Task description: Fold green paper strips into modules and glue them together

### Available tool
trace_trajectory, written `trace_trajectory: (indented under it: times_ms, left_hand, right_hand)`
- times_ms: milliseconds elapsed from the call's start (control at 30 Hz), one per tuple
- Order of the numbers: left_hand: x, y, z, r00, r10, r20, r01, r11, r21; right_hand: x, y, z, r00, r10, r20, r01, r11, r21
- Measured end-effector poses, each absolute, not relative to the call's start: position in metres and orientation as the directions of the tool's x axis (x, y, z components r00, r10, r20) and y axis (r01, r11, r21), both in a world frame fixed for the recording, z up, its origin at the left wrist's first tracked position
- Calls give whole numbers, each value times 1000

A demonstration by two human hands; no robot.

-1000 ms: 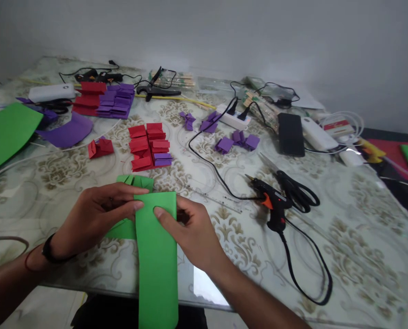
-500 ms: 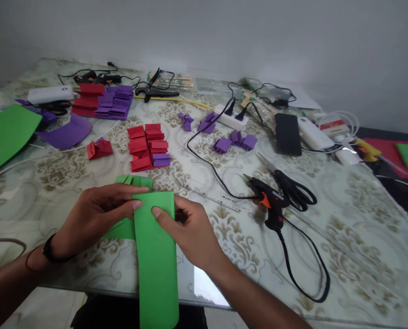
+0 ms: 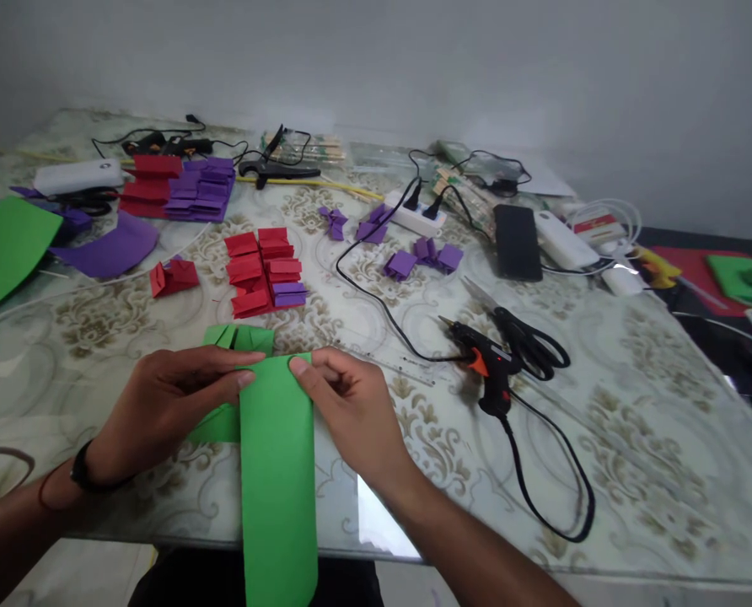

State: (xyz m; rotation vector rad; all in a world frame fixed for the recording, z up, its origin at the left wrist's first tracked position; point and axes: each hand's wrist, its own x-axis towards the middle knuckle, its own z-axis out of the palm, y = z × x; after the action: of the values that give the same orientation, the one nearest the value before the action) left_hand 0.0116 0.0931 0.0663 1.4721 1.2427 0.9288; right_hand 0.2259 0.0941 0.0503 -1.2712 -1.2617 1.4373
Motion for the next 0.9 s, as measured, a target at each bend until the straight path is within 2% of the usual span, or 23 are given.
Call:
trace_trajectory:
  times_ms: [800, 900]
  left_hand:
    - [9, 95, 65, 191, 981, -42, 292, -16, 956]
    - [8, 97, 64, 172, 985, -23, 307, -31, 951]
  right_hand:
    - [230, 96, 48, -154, 981, -115, 89, -102, -991]
    - [230, 97, 48, -206, 968, -144, 65, -133, -989]
